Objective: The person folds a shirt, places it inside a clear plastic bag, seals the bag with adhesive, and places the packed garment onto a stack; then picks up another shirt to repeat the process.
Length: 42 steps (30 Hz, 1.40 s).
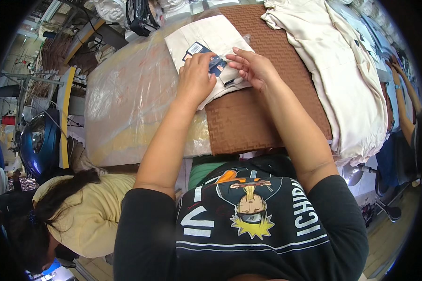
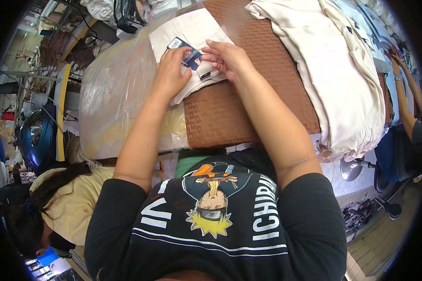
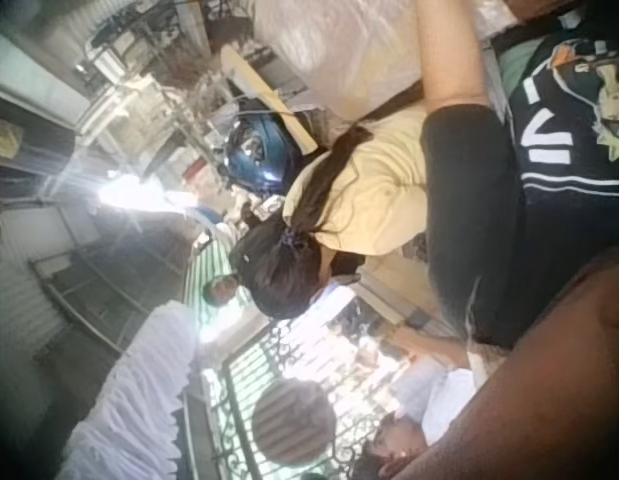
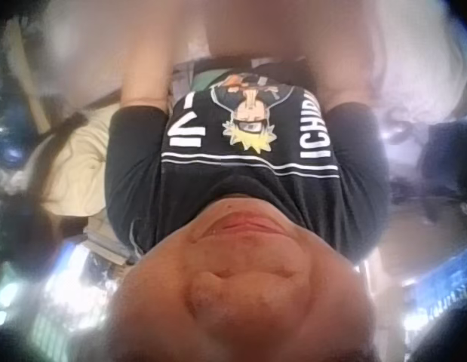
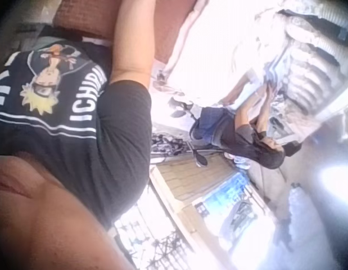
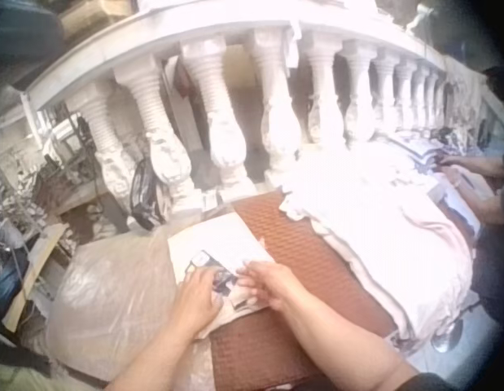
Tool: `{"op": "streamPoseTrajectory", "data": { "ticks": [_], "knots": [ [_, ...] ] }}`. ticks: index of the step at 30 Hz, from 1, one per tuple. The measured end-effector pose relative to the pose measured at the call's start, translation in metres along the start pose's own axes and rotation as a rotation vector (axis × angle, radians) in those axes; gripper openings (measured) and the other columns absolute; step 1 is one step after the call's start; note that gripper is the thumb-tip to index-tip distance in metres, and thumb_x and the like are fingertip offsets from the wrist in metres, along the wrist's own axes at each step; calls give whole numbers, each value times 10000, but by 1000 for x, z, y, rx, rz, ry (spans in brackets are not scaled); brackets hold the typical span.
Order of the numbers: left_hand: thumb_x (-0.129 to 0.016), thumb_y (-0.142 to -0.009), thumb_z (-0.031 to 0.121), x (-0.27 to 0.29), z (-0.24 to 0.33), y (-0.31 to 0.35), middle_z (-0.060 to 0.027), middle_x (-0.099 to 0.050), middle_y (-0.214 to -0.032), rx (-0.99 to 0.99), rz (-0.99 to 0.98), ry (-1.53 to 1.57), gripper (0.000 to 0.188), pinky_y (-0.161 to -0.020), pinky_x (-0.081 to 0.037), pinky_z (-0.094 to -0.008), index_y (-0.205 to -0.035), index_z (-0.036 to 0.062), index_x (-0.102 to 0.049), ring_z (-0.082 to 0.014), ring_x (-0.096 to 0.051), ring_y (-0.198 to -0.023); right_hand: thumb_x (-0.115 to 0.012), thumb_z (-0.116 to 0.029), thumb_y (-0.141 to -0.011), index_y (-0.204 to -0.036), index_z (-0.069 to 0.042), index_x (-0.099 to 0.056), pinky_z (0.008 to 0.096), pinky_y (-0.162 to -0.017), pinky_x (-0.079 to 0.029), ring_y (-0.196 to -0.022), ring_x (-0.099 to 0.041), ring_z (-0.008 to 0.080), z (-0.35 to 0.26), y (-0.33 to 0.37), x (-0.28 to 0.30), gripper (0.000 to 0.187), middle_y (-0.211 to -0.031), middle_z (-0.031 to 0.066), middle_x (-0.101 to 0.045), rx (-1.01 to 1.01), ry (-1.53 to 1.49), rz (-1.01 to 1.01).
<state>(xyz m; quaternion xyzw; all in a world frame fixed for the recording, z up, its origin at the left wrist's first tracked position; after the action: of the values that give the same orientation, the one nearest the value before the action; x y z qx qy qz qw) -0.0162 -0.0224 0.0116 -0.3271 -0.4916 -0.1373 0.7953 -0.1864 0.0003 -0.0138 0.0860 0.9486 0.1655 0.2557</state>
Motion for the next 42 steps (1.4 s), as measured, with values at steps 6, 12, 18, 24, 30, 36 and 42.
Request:
{"op": "streamPoseTrajectory", "data": {
  "ticks": [6,12,18,24,30,36,42],
  "knots": [
    [-657,-791,82,-8,-3,3,-67,-631,-936,-13,251,52,227,-791,-470,-362,-1016,104,-645,-263,-590,-896,-676,-211,-859,-1076,-36,-574,172,-512,-458,-688,-624,73,-11,-3,-3,297,-982,73,-665,54,34,15],
    [-685,-798,134,-3,-5,10,-70,-647,-895,38,293,131,116,-749,-486,-351,-904,88,-701,-269,-606,-841,-686,-136,-810,-1132,13,-568,285,-595,-496,-733,-655,154,-20,3,10,374,-962,101,-668,299,367,257],
    [-687,-803,148,0,5,4,-74,-658,-872,-47,349,139,109,-728,-492,-348,-891,90,-713,-255,-622,-818,-674,-172,-800,-1209,-67,-563,338,-772,-506,-816,-661,241,-21,-21,25,436,-997,138,-672,793,853,395],
    [-683,-808,110,-1,1,5,-79,-674,-882,151,284,362,123,-689,-500,-285,-923,76,-708,-189,-634,-742,-671,-218,-814,-982,-86,-707,343,-819,-485,-916,-640,257,-36,-15,25,217,-1025,120,-661,587,894,138],
    [-691,-796,103,-3,5,5,-63,-668,-872,105,321,322,124,-675,-496,-287,-916,78,-706,-180,-629,-721,-666,-245,-830,-919,-88,-729,350,-802,-489,-875,-642,269,-38,1,31,191,-969,99,-663,856,1016,177],
    [-708,-776,108,-8,9,-3,-60,-671,-849,-4,375,171,123,-668,-491,-291,-893,73,-709,-185,-626,-714,-654,-229,-838,-918,-96,-721,375,-751,-482,-850,-620,309,-39,8,35,169,-927,112,-637,945,1102,202],
    [-697,-787,115,-13,3,-1,-50,-671,-805,84,327,307,84,-657,-486,-295,-860,79,-715,-187,-627,-715,-643,-216,-840,-884,-109,-715,396,-723,-473,-825,-604,327,-34,5,47,136,-915,111,-609,930,1114,212]
  ]
}}
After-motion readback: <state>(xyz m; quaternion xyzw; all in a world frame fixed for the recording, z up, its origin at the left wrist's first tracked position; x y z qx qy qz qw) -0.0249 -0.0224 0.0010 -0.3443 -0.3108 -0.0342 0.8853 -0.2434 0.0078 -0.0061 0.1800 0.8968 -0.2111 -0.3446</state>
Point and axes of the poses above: each hand's wrist, its own y-axis away from the middle knuckle, its own x-axis out of the back of the hand, z = x × y, the point moved 3 cm from there along -y, towards the middle knuckle
